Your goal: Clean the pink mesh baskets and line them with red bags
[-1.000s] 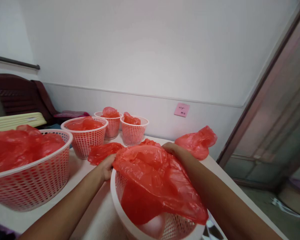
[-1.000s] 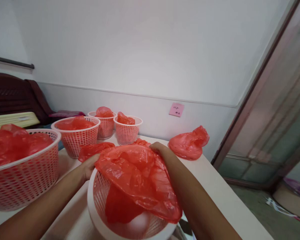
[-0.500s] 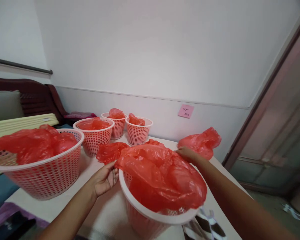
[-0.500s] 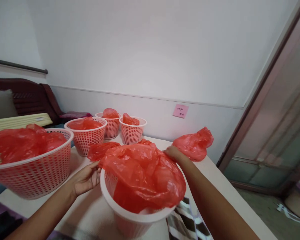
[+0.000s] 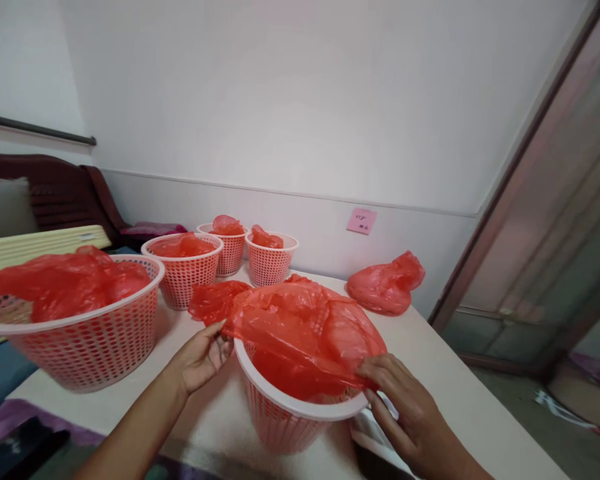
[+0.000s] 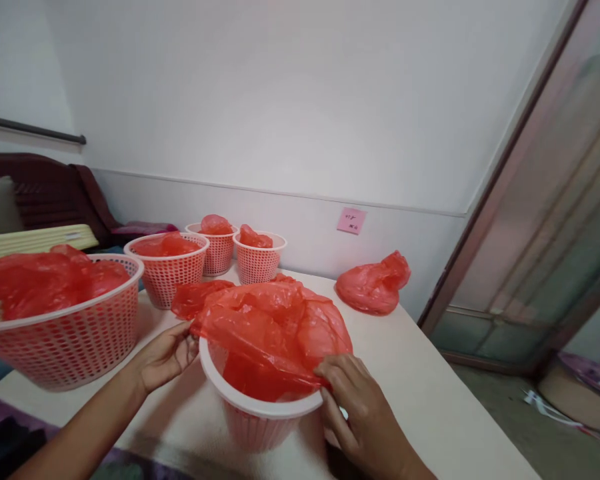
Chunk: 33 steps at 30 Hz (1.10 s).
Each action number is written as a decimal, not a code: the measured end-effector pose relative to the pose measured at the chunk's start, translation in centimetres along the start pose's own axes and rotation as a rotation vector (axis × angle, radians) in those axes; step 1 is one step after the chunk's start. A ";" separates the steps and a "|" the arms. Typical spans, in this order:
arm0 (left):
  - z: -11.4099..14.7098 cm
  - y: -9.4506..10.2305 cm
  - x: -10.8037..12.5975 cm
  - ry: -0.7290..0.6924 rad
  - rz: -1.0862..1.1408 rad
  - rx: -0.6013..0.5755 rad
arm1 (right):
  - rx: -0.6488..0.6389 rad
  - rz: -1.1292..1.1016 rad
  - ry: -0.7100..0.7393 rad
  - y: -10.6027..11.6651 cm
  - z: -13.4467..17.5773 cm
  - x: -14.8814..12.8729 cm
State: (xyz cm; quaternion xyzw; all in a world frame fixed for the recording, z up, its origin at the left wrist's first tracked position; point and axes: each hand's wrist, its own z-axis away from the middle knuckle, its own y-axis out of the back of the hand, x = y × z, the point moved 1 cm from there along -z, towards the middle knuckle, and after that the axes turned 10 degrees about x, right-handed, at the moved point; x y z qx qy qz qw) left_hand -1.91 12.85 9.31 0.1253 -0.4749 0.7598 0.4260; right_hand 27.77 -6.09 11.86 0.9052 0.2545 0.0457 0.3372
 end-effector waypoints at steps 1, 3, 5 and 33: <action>0.2 0.0 0.0 -0.005 0.004 0.008 | -0.033 0.011 0.014 0.3 -0.1 0.1; 0.5 0.0 0.0 -0.013 0.007 0.028 | -0.093 0.026 0.030 0.7 -0.4 0.2; 0.9 0.1 0.0 -0.020 0.000 0.048 | -0.129 0.042 0.037 0.9 -0.8 0.3; 3.9 0.4 -4.9 -0.130 0.074 -0.013 | -0.064 -0.372 -0.346 -0.2 3.6 -2.0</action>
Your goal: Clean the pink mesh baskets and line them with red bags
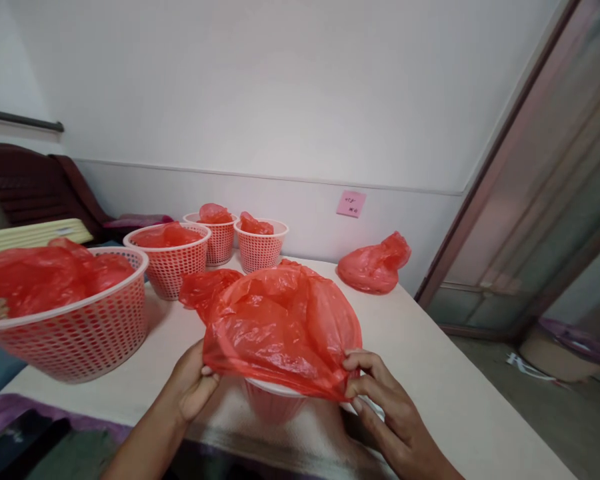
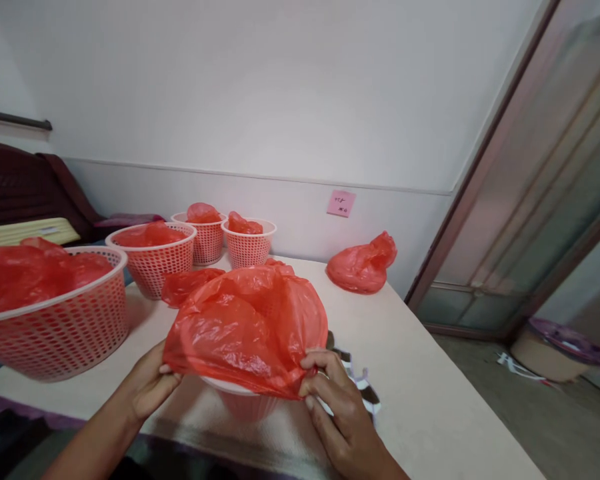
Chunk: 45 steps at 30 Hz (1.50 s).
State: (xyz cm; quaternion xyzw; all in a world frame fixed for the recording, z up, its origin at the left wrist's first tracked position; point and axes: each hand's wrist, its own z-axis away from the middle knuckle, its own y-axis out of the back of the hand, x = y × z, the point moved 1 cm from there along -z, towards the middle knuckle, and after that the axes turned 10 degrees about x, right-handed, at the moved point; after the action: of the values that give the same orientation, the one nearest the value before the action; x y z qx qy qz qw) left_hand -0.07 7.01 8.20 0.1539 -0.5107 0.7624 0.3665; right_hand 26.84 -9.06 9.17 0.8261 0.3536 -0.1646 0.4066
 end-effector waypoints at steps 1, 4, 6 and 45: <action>0.1 0.0 -0.1 -0.004 0.001 -0.002 | -0.008 0.001 0.001 0.0 0.1 0.0; 0.7 0.2 -0.4 -0.043 0.023 -0.060 | -0.016 0.017 0.001 0.0 0.3 0.3; 1.3 0.5 -0.7 -0.084 0.054 -0.117 | -0.003 0.037 0.005 0.0 0.3 0.4; 1.2 -9.7 4.3 -1.305 -1.034 -0.120 | 0.533 -0.263 -0.756 0.6 -7.1 8.2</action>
State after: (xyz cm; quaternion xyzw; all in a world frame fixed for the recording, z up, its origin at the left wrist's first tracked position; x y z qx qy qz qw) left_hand 3.82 9.67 17.81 0.7600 -0.5252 0.2270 0.3084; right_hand 32.91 0.00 9.33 0.7322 0.2278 -0.5884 0.2564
